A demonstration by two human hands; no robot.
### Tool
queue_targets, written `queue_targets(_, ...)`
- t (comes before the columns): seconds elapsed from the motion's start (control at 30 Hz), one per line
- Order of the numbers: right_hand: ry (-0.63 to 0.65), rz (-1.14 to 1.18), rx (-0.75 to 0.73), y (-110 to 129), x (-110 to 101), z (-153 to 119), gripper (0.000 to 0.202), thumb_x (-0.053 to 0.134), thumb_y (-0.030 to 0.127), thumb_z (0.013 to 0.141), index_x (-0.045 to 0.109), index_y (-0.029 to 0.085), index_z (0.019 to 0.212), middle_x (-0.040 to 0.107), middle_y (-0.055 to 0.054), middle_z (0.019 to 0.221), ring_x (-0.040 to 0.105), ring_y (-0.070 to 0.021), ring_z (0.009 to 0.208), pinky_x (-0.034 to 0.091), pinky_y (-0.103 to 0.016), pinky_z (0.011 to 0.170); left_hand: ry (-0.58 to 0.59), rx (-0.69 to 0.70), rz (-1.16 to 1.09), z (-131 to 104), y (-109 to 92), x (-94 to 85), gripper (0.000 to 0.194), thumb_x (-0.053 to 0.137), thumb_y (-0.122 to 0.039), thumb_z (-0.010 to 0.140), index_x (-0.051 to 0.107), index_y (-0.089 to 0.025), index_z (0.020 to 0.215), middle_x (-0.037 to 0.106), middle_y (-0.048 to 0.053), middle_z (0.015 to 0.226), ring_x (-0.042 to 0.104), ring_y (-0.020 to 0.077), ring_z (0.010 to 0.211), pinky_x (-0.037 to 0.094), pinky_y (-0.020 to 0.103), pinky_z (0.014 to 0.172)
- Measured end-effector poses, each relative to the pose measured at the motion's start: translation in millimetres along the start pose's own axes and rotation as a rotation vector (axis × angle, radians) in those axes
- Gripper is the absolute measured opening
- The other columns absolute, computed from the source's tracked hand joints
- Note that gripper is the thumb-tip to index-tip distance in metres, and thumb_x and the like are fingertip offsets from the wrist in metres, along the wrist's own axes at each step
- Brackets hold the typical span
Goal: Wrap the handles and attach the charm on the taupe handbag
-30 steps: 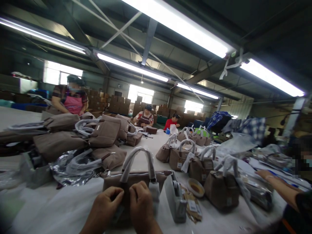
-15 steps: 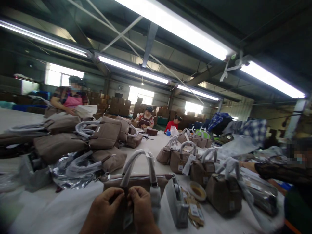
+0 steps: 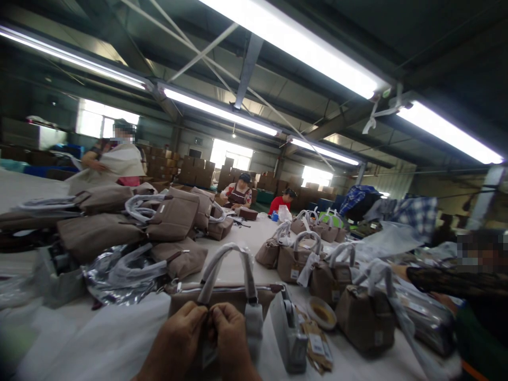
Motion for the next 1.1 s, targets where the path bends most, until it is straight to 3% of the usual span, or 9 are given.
queue_targets(0.2,0.008,-0.037,-0.02,2,2,0,0.048,0.08,0.059,0.067,0.062,0.015,0.072,0.051,0.005,0.055,0.04,-0.0065,0.049,0.027,-0.021,0.048,0.064,0.01,0.181,3,-6,-0.8,0.033,0.038,-0.009,0.099,0.066,-0.019,0.083,0.065,0.008,0.088,0.066,0.0241,0.079,0.048,0.034,0.07)
queue_targets(0.43,0.007,-0.053,-0.016,1,0,2,0.047,0.078,0.059,0.068,0.058,0.017,0.07,0.047,0.006,0.053,0.035,-0.0063,0.047,0.024,-0.022,0.046,0.091,0.031,0.227,3,-11,-2.5,0.032,0.041,-0.005,0.097,0.068,-0.019,0.087,0.067,0.008,0.092,0.067,0.0254,0.085,0.051,0.036,0.075)
queue_targets(0.8,-0.002,-0.07,-0.002,-2,0,4,0.05,0.077,0.062,0.067,0.057,0.017,0.07,0.048,0.006,0.053,0.037,-0.0069,0.046,0.024,-0.022,0.045,0.026,0.095,0.255,3,-12,-1.7,0.032,0.042,-0.005,0.096,0.067,-0.019,0.084,0.067,0.007,0.089,0.068,0.0237,0.08,0.049,0.033,0.07)
queue_targets(1.1,-0.108,-0.363,-0.177,13,-8,1,0.032,0.064,0.046,0.081,0.06,0.017,0.067,0.054,0.001,0.059,0.044,-0.012,0.057,0.034,-0.025,0.052,-0.069,0.187,0.278,2,-16,-2.1,0.027,0.049,-0.003,0.093,0.065,-0.02,0.078,0.066,0.005,0.08,0.067,0.0226,0.071,0.046,0.033,0.061)
Point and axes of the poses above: each hand's wrist, its own z-axis towards the middle knuckle, its own x-axis out of the palm, y = z × x, the point moved 8 cm from there along z, towards the middle knuckle
